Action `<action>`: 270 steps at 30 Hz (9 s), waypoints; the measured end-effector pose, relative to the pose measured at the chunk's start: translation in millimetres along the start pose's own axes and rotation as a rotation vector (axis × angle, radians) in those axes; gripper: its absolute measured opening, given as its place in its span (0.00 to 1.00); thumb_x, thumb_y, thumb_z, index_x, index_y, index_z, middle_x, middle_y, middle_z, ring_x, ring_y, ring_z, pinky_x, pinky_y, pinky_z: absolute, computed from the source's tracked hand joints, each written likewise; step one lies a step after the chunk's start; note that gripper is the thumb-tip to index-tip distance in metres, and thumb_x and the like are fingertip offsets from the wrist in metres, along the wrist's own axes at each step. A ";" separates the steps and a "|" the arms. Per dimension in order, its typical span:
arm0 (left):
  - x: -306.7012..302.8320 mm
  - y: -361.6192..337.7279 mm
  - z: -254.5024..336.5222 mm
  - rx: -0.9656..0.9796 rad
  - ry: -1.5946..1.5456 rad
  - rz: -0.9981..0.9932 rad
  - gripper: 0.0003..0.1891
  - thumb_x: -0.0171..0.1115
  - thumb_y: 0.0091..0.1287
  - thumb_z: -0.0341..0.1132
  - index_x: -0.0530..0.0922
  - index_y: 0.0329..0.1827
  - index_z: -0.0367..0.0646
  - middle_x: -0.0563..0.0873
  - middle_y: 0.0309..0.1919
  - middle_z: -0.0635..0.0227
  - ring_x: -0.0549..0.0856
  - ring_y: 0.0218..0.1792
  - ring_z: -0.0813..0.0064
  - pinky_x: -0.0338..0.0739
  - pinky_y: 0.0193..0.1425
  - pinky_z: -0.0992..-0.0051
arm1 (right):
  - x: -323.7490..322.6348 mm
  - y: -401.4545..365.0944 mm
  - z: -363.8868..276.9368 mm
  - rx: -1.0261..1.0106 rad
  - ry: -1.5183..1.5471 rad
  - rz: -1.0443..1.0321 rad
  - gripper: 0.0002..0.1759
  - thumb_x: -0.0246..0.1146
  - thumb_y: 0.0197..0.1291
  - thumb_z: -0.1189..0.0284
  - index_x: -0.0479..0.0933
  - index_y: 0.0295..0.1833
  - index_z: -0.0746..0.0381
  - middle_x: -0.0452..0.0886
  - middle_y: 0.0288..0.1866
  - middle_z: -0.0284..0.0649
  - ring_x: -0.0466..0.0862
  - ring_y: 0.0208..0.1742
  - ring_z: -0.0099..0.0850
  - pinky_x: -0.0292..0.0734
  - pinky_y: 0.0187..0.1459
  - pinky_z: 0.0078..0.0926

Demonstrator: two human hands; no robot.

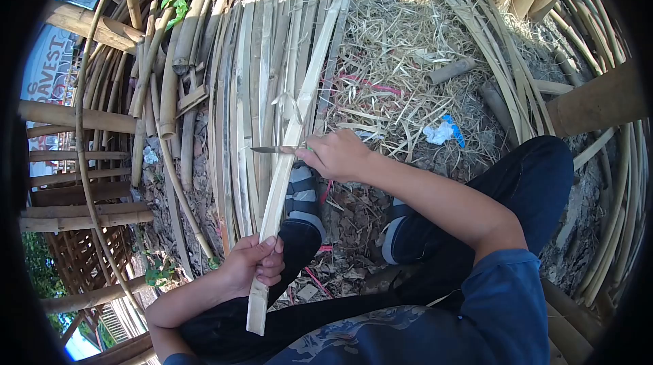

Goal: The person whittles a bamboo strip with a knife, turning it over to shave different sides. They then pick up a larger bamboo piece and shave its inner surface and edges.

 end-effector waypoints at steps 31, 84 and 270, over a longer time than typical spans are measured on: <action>-9.6 -20.8 9.6 -0.023 -0.027 -0.010 0.14 0.47 0.81 0.42 0.74 0.46 0.39 0.69 0.25 0.72 0.62 0.21 0.83 0.60 0.24 0.80 | -89.8 78.9 104.0 0.468 -0.227 0.202 0.37 0.39 0.76 0.45 0.78 0.44 0.70 0.83 0.31 0.61 0.85 0.37 0.59 0.78 0.45 0.56; 19.1 130.1 -53.4 0.406 0.947 0.421 0.35 0.60 0.72 0.56 0.66 0.62 0.28 0.81 0.41 0.54 0.83 0.46 0.55 0.79 0.54 0.54 | -61.2 -13.8 86.7 1.019 0.729 0.443 0.33 0.49 0.74 0.47 0.78 0.37 0.69 0.81 0.30 0.49 0.82 0.30 0.42 0.75 0.36 0.43; 47.1 -53.1 -25.5 0.156 0.575 0.121 0.19 0.43 0.83 0.43 0.75 0.41 0.37 0.74 0.17 0.73 0.72 0.16 0.85 0.68 0.19 0.81 | -30.6 -84.2 -120.1 -0.334 0.180 0.191 0.31 0.69 0.58 0.46 0.72 0.27 0.66 0.72 0.17 0.41 0.78 0.16 0.39 0.74 0.19 0.35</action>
Point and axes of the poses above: each hand's wrist, its own y-axis towards the middle knuckle, its own x-axis out of the palm, z = x × y, the point moved 2 cm from there along y, towards the middle knuckle
